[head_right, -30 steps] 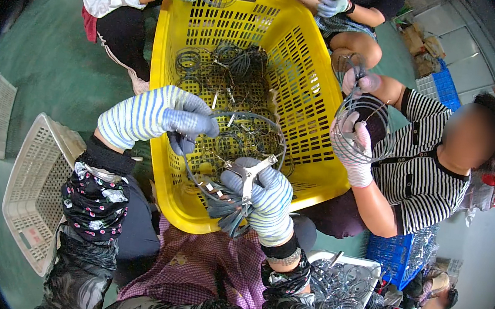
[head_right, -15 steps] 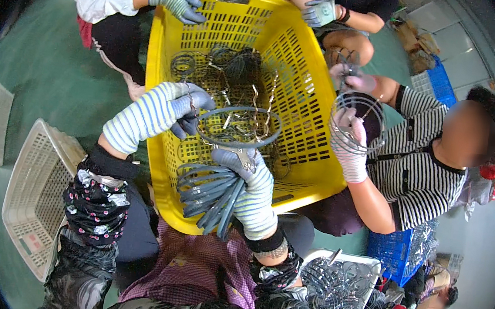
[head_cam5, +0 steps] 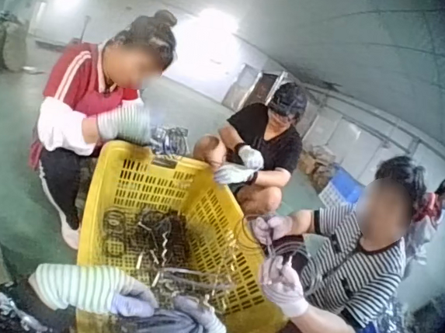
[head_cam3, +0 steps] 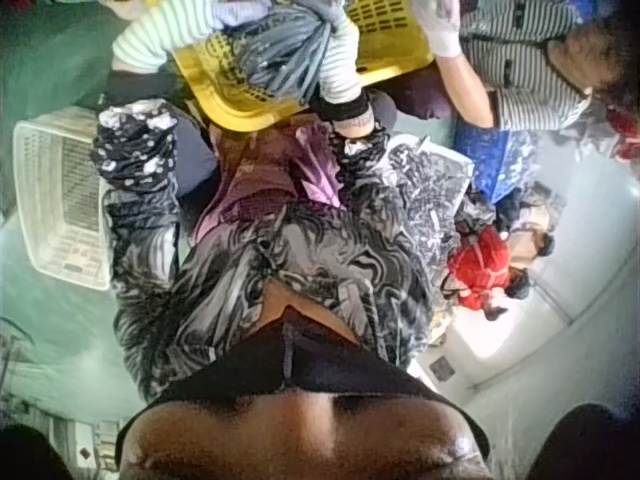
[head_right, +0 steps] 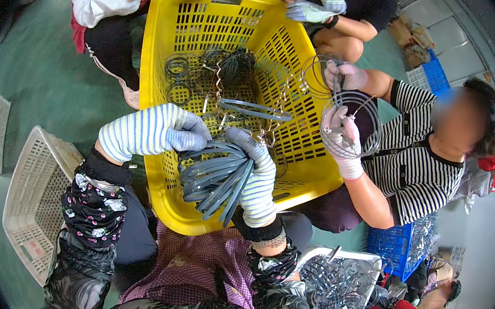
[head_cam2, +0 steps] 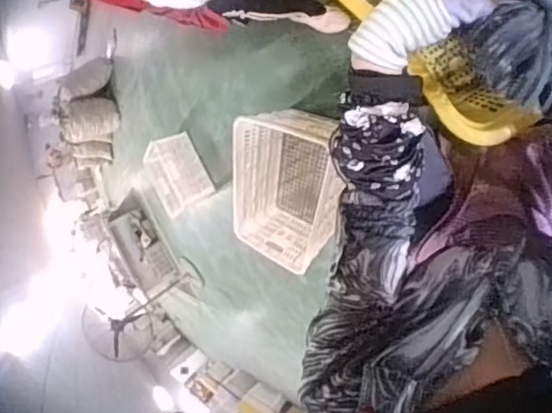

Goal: Picking up circular metal frames from a plastic basket and grouping them with other components.

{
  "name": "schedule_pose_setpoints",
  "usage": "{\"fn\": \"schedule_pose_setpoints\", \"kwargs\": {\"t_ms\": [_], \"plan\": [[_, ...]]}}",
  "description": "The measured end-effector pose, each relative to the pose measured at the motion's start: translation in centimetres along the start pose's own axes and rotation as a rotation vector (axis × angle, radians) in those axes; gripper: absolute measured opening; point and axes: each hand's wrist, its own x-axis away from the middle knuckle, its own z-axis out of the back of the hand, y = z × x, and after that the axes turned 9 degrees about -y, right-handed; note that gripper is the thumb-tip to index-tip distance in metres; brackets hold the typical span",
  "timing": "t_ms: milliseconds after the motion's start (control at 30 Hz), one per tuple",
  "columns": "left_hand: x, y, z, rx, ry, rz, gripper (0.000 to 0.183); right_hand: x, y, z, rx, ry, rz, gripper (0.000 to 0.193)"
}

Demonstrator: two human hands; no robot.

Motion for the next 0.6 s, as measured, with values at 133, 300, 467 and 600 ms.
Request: {"fn": "schedule_pose_setpoints", "kwargs": {"t_ms": [133, 300, 467, 600], "plan": [[0.9, 0.8, -0.3, 0.13, -0.011, -0.053, 0.036, 0.9, -1.3, -0.5, -0.287, -0.088, -0.125, 0.025], [1.0, 1.9, -0.3, 0.267, -0.031, -0.014, 0.034, -0.1, -1.0, 0.0, -0.553, -0.011, -0.249, 0.017], [0.5, 0.8, -0.3, 0.154, 0.029, -0.034, 0.027, 0.5, -2.8, -2.2, -0.204, 0.066, 0.074, 0.022], [-0.1, 0.2, -0.4, 0.101, 0.177, 0.08, 0.024, 0.4, -2.4, -2.4, -0.297, -0.003, 0.22, 0.021]]}}
